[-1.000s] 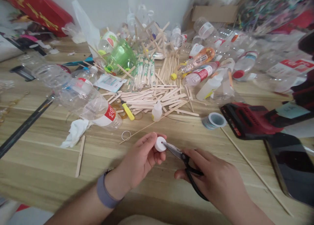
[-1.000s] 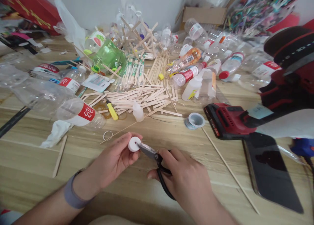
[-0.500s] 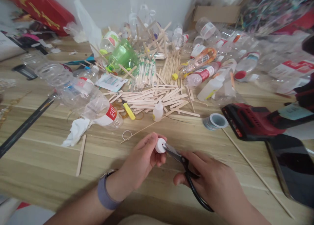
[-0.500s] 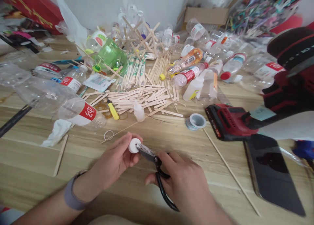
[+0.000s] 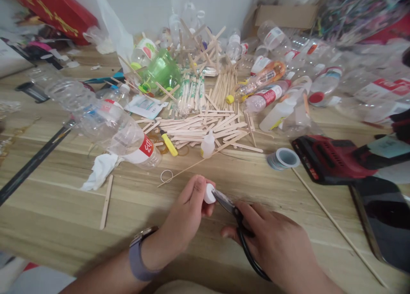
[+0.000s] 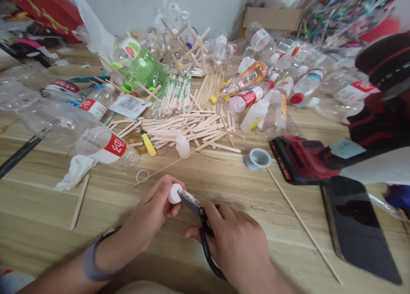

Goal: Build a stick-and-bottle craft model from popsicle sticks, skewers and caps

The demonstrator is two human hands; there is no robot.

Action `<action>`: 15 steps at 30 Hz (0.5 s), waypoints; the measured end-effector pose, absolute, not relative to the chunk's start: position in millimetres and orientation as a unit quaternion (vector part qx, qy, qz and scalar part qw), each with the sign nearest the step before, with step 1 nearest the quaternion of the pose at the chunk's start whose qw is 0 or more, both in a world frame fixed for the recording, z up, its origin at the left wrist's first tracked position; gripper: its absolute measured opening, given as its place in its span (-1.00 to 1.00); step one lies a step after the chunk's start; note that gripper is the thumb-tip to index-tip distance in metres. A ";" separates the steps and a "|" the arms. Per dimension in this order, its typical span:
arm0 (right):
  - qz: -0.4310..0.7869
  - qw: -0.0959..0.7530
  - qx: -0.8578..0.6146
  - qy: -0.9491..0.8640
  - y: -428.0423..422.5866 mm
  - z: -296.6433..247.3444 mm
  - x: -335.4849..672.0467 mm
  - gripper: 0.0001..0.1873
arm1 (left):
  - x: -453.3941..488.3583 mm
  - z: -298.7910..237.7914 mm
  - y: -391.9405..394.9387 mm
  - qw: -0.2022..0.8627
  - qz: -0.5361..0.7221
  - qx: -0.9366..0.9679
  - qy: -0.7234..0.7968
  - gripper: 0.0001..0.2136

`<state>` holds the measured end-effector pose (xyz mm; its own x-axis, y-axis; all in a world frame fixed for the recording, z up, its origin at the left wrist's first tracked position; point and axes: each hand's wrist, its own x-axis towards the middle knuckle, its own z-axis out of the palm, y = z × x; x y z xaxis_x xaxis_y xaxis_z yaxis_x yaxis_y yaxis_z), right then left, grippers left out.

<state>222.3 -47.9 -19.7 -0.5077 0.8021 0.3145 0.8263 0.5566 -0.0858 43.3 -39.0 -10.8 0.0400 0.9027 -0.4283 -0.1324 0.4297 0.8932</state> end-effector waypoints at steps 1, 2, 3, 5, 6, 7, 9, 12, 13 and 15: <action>-0.048 0.156 -0.470 -0.867 -48.4 -19.5 221.4 -0.35 | 43.7 -10.7 -39.4 0.632 0.409 0.344 0.561 -0.60; -0.055 0.153 -0.471 -0.867 -48.8 -19.3 220.6 -0.35 | 44.1 -10.6 -39.7 0.632 0.410 0.342 0.562 -0.60; -0.060 0.153 -0.470 -0.867 -49.2 -19.1 220.0 -0.35 | 44.3 -10.5 -40.1 0.632 0.409 0.339 0.565 -0.60; -0.066 0.152 -0.468 -0.868 -49.8 -18.4 219.5 -0.36 | 44.7 -10.3 -40.7 0.632 0.407 0.333 0.570 -0.60; -0.068 0.152 -0.466 -0.869 -49.9 -18.1 219.5 -0.37 | 44.9 -10.3 -40.8 0.632 0.405 0.328 0.573 -0.59; -0.068 0.152 -0.465 -0.870 -50.0 -17.8 219.5 -0.38 | 45.0 -10.5 -40.9 0.633 0.404 0.324 0.576 -0.59; -0.068 0.150 -0.461 -0.872 -50.0 -17.6 219.8 -0.39 | 45.2 -10.9 -40.6 0.640 0.402 0.310 0.577 -0.57; -0.078 0.152 -0.456 -0.874 -49.5 -17.9 219.9 -0.38 | 45.5 -10.6 -38.9 0.657 0.401 0.285 0.572 -0.56; -0.084 0.154 -0.455 -0.873 -49.1 -18.0 220.0 -0.38 | 45.6 -10.0 -38.1 0.664 0.402 0.276 0.567 -0.55; -0.092 0.158 -0.453 -0.872 -48.3 -18.0 220.1 -0.37 | 45.8 -8.2 -36.3 0.679 0.403 0.259 0.556 -0.55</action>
<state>220.1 -48.3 -18.0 -0.5396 0.7614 0.3593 0.8198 0.5723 0.0183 45.8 -36.3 -8.2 0.0576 0.8357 -0.5462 -0.2598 0.5408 0.8001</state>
